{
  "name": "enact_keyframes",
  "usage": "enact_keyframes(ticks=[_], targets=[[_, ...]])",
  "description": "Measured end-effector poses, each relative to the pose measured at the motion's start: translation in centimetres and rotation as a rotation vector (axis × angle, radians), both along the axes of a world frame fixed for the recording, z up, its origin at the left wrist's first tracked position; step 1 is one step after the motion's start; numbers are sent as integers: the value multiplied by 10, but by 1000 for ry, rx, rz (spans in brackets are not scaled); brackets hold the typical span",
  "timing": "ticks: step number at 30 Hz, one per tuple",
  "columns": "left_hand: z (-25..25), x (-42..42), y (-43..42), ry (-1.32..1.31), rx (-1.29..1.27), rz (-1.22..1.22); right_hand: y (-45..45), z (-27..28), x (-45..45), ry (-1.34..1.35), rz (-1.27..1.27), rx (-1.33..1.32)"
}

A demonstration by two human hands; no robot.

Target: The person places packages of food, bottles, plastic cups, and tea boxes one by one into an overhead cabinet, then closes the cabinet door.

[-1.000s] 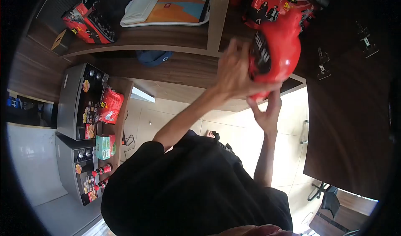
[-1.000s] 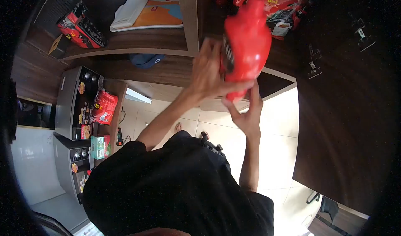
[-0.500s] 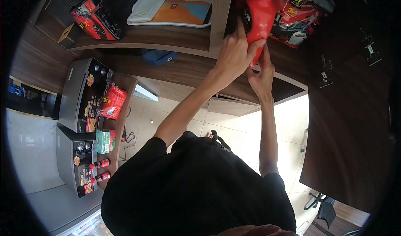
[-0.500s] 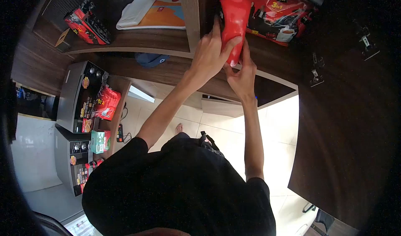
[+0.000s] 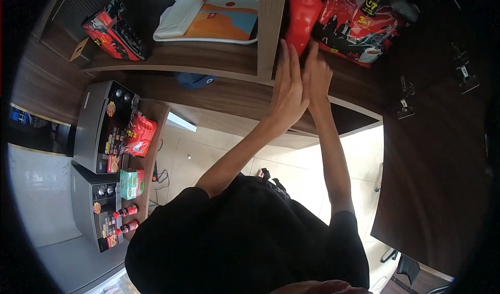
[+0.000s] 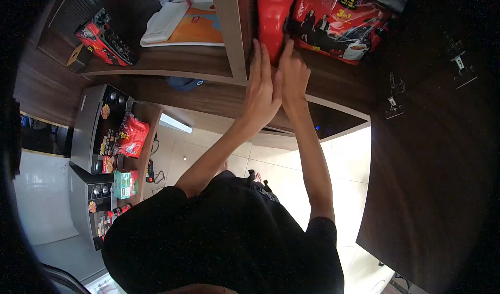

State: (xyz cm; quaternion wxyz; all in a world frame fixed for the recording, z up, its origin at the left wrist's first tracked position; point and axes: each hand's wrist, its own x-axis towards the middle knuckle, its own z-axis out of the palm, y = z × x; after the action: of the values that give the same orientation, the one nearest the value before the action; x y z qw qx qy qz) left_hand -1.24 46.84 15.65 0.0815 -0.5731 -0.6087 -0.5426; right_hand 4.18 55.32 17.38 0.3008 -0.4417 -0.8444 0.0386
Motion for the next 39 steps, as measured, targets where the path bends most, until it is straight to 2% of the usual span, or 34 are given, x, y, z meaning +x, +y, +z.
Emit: enact_keyframes(ticks=[3,7,13,16,18,21,24,25,26,28,29,30,32,34,35,36,37,38,39], targets=[[3,-5,10,17,-87,-45,26,-5,-20,4,-54,365],[17,-19,33,-93,-154,-74,45,-7,-33,47,-15,187],[36,-28,44,-304,-235,-263,61,0,-45,73,3,-153],[0,-36,72,-269,-140,-259,65,8,-50,41,-38,-380],[-13,-33,78,-205,-102,-175,66,11,-53,64,-35,-433],[-18,-29,66,-130,-199,-113,70,-18,-45,238,73,-191],[-3,-21,27,3,-265,-136,78,-74,-7,265,416,251],[-4,-19,9,57,-277,-135,61,-67,6,247,426,213],[-16,-15,-6,135,-204,-128,34,-51,20,230,443,169],[-42,-10,-40,217,-125,-132,-16,-35,27,129,231,-8],[-54,-10,-60,215,-113,-147,-31,-41,31,98,252,88],[-72,-7,-82,55,-183,-190,-45,-50,33,75,275,183],[-123,-4,-135,-213,-335,-206,-82,-66,25,81,167,394],[-188,-8,-193,-234,-530,-71,-106,-105,21,253,125,433],[-220,-17,-223,-324,-627,-59,-118,-131,18,482,224,228],[-261,-26,-255,-265,-623,1,-131,-165,19,701,315,10],[-261,-40,-284,-428,-743,59,-143,-217,38,569,241,-62],[-273,-53,-307,-472,-769,195,-153,-261,51,434,170,-131],[-307,-66,-325,-449,-543,363,-169,-276,44,340,287,-219]])
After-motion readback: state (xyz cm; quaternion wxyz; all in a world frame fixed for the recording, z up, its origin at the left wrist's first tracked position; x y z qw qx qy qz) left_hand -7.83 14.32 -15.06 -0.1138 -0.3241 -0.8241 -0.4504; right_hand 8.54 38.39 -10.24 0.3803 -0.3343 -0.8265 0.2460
